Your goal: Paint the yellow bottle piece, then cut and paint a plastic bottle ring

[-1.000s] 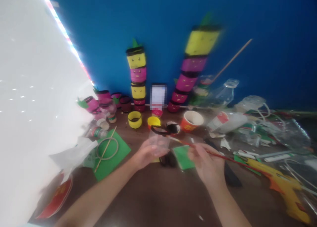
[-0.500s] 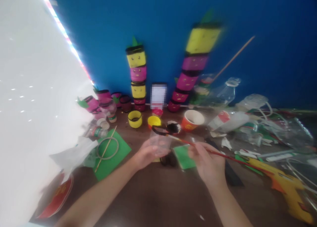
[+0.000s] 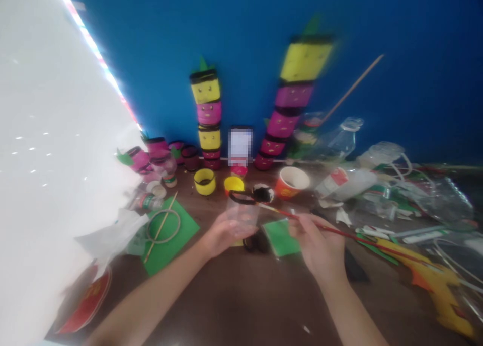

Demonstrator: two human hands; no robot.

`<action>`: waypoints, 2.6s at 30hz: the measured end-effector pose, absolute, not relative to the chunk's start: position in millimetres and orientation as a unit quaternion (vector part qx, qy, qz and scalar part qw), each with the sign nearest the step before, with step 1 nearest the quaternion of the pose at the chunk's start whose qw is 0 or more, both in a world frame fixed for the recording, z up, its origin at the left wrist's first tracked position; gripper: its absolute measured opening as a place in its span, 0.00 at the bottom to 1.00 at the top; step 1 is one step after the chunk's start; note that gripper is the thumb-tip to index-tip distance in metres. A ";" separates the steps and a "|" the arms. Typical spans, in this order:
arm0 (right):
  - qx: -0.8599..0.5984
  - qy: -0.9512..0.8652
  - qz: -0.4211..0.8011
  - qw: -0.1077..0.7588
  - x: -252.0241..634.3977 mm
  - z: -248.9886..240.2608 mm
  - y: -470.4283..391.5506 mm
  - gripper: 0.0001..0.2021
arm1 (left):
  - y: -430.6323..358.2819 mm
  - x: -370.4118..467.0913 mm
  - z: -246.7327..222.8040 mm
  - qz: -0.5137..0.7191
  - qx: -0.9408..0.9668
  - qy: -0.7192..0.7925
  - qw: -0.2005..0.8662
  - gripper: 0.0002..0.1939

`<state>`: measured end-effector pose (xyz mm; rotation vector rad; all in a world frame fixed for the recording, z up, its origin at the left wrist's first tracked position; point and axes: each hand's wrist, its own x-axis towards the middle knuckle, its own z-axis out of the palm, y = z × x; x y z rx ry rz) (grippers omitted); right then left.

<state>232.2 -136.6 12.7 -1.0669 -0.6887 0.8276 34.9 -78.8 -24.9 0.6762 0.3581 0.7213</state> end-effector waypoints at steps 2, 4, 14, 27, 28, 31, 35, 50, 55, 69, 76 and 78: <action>-0.482 -0.311 0.380 0.726 233.4 12.3 -136.5 0.11 | -78.7 34.8 -24.5 0.343 0.323 0.172 0.865 0.28; -0.477 -0.306 0.385 0.728 234.7 11.4 -136.2 0.11 | -78.5 34.6 -24.8 0.344 0.323 0.170 0.865 0.28; -0.468 -0.282 0.371 0.751 244.6 13.4 -136.0 0.08 | -78.0 33.7 -23.6 0.358 0.314 0.171 0.863 0.28; -0.458 -0.463 0.348 0.674 228.5 2.3 -151.7 0.06 | -80.9 39.1 -27.9 0.402 0.301 0.181 0.845 0.24; -0.458 -0.464 0.347 0.674 229.2 1.0 -151.4 0.06 | -80.9 39.1 -28.3 0.403 0.302 0.180 0.845 0.24; -0.458 -0.466 0.344 0.674 230.3 -1.0 -151.0 0.06 | -80.8 39.3 -28.1 0.398 0.305 0.180 0.846 0.24; -0.475 -0.464 0.331 0.671 229.0 -0.7 -150.8 0.05 | -80.9 39.5 -24.6 0.396 0.305 0.183 0.847 0.23; -0.496 -0.418 0.306 0.697 244.4 1.3 -143.8 0.04 | -78.9 33.1 -22.1 0.362 0.296 0.172 0.867 0.26; -0.491 -0.384 0.292 0.725 247.2 0.6 -140.5 0.04 | -78.3 31.1 -23.9 0.369 0.258 0.174 0.876 0.22; -0.662 -0.510 0.177 0.520 244.8 1.1 -117.4 0.07 | -74.0 35.6 -26.4 0.420 0.226 0.199 0.856 0.20; -0.651 -0.540 0.160 0.509 240.8 -2.9 -112.3 0.08 | -75.6 39.0 -23.1 0.443 0.227 0.239 0.834 0.22; -0.647 -0.531 0.157 0.524 239.8 -2.2 -116.0 0.08 | -76.0 40.4 -23.2 0.449 0.232 0.241 0.828 0.21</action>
